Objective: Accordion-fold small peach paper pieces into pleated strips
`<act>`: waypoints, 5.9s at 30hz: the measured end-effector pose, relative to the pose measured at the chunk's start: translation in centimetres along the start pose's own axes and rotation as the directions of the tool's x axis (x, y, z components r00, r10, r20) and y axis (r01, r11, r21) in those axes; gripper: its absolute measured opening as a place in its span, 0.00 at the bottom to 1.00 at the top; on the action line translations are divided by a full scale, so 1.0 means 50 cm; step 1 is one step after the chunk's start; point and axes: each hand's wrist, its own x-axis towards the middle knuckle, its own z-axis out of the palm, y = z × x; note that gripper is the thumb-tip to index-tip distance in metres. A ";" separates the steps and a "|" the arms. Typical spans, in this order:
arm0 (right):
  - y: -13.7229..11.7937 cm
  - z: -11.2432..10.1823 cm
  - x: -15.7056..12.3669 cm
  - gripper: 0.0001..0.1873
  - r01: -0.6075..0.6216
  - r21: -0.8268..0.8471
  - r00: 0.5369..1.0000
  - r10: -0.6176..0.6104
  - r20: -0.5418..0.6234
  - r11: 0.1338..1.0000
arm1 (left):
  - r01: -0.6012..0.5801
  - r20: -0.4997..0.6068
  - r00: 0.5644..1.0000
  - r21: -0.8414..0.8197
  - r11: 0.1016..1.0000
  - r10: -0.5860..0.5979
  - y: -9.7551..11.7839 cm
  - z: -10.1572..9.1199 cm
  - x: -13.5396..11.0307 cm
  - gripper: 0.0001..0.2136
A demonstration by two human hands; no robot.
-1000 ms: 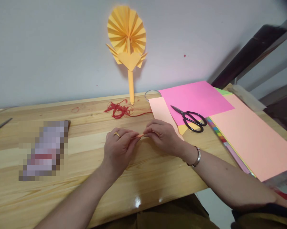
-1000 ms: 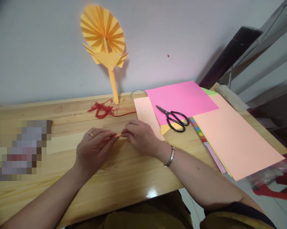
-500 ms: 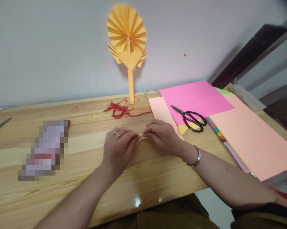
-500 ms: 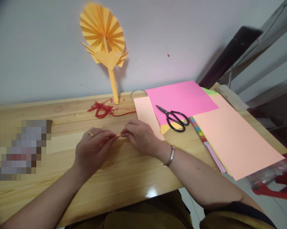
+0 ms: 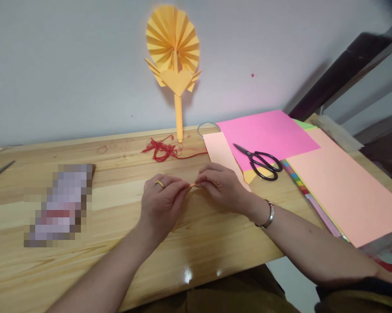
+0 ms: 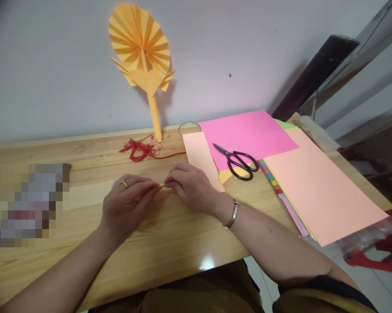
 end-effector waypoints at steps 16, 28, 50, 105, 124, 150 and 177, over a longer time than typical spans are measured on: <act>-0.008 -0.003 0.003 0.06 0.068 -0.020 0.997 -0.067 0.041 0.997 | 0.007 0.020 1.000 -0.004 1.000 -0.007 0.006 -0.002 0.004 0.04; -0.007 -0.006 0.009 0.09 0.076 -0.146 0.996 -0.067 0.067 0.986 | 0.004 0.024 1.000 -0.027 1.000 -0.003 0.004 0.002 0.000 0.04; 0.000 -0.015 0.013 0.07 0.005 -0.176 0.999 0.002 0.041 0.984 | 0.047 0.008 0.999 0.037 0.998 -0.047 0.001 -0.004 0.007 0.05; -0.015 -0.008 0.019 0.12 -0.535 0.296 0.843 0.524 0.123 0.791 | 0.696 0.454 0.714 -0.376 0.612 -0.533 0.038 -0.019 0.019 0.08; -0.007 -0.023 0.024 0.13 -0.573 0.318 0.812 0.574 0.102 0.755 | 0.564 0.423 0.806 -0.335 0.755 -0.414 0.036 -0.009 0.006 0.12; -0.006 -0.026 0.032 0.12 -0.635 0.374 0.762 0.629 0.157 0.676 | 0.567 0.424 0.788 -0.215 0.795 -0.447 0.036 -0.022 0.016 0.12; -0.010 -0.034 0.028 0.10 -0.646 0.365 0.759 0.512 0.402 0.670 | 0.600 0.401 0.780 -0.260 0.756 -0.481 0.037 -0.019 0.013 0.12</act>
